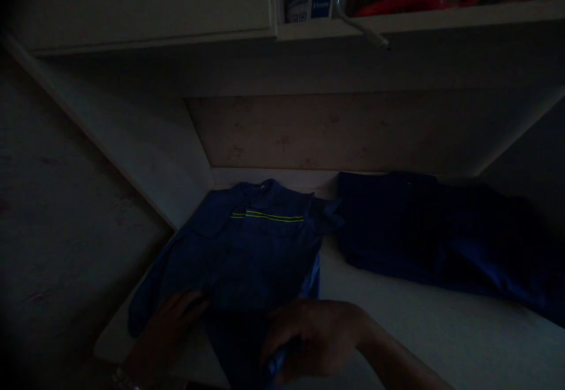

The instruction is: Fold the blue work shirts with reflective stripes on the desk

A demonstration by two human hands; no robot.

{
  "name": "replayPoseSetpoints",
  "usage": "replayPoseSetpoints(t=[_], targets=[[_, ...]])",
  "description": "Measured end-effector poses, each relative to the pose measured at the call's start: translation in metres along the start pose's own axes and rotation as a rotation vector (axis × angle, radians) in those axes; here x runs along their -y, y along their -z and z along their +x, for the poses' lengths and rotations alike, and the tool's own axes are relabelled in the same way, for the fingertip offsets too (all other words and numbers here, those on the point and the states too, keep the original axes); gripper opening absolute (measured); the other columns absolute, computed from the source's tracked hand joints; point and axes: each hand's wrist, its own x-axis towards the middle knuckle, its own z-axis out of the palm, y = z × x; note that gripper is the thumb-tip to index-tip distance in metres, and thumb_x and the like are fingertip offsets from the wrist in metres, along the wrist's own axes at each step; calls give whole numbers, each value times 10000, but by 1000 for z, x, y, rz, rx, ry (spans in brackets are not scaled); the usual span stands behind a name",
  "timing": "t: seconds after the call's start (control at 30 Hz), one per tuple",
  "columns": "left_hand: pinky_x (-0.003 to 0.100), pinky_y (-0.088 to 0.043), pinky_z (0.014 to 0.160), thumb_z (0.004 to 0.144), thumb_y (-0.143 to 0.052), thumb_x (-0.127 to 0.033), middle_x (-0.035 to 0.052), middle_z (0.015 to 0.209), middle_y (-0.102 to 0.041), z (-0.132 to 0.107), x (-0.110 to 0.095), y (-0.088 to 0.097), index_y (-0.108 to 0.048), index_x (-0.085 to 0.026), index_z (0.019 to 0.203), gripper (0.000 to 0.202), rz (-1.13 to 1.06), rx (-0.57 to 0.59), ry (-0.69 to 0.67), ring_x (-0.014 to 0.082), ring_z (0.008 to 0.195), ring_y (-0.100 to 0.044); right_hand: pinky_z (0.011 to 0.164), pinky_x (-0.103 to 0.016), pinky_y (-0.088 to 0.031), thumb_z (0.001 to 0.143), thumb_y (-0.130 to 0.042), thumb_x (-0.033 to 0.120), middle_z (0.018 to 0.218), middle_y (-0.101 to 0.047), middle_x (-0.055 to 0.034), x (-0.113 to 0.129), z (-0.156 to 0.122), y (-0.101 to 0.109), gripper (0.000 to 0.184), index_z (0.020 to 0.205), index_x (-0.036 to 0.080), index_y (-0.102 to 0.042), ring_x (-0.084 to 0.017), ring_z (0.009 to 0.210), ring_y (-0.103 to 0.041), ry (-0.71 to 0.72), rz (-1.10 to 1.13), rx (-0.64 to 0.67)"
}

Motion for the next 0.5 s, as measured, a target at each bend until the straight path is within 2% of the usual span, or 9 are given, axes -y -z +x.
replayPoseSetpoints(t=[0.07,0.1,0.13,0.17,0.23,0.3,0.37,0.43,0.5], targets=[[382,-480,896,752,-545,-73,-9,1173,-694,-3,1,19,-624,-354,1188,525,40,-9,-78,213,1040,-611,1001,-303,-444,904,-581,481,1115,-735,-44,-6,-7,4,409,1217,235,-671,-181,1093,-661,-26,175,236],[392,-472,898,730,-544,-68,-9,1180,-691,-5,0,28,-635,-343,1162,521,47,-13,-120,221,1048,-603,948,-282,-479,880,-593,528,1143,-725,-48,-12,-8,4,486,1261,231,-645,-184,1099,-659,-75,251,325],[394,-468,901,710,-543,-69,-11,1194,-685,-8,-1,37,-643,-339,1140,517,49,-23,-155,225,1055,-598,885,-261,-509,863,-601,553,1159,-719,-49,-20,-8,4,539,1293,229,-622,-186,1091,-662,-136,299,353],[382,-468,897,696,-541,-70,-19,1209,-677,-10,-4,43,-651,-344,1115,513,44,-28,-183,220,1052,-597,824,-244,-527,861,-601,554,1147,-722,-47,-29,-6,2,547,1301,229,-616,-184,1056,-675,-201,306,310],[339,-478,882,710,-552,-93,-42,1223,-670,-16,-11,47,-656,-366,1087,478,30,-9,-218,197,1038,-604,759,-241,-533,907,-550,502,1075,-738,-38,-47,3,-5,445,1251,235,-647,-176,947,-698,-302,180,39],[310,-495,869,726,-577,-135,-50,1205,-685,-20,-21,40,-636,-370,1145,484,26,6,-241,183,1021,-617,807,-273,-523,956,-478,419,1059,-732,-43,-63,16,-14,353,1182,236,-677,-181,933,-689,-330,-54,-309],[323,-520,856,689,-600,-136,-27,1194,-700,-23,-33,28,-597,-357,1238,592,59,5,-260,202,1025,-629,935,-319,-484,967,-453,351,1153,-701,-61,-77,33,-22,327,1172,228,-676,-199,1057,-649,-310,-261,-529],[344,-553,779,625,-608,-98,5,1119,-727,-25,-42,16,-604,-362,1238,667,111,-12,-269,224,950,-652,1063,-375,-401,959,-464,315,1284,-642,-66,-90,51,-26,330,1217,233,-651,-210,1205,-568,-278,-408,-594],[340,-568,698,621,-618,-93,12,1016,-742,-27,-45,9,-657,-386,1133,591,130,-28,-269,220,846,-664,1143,-479,-295,958,-464,326,1390,-573,-53,-101,69,-24,358,1280,268,-611,-224,1303,-482,-277,-508,-574]])
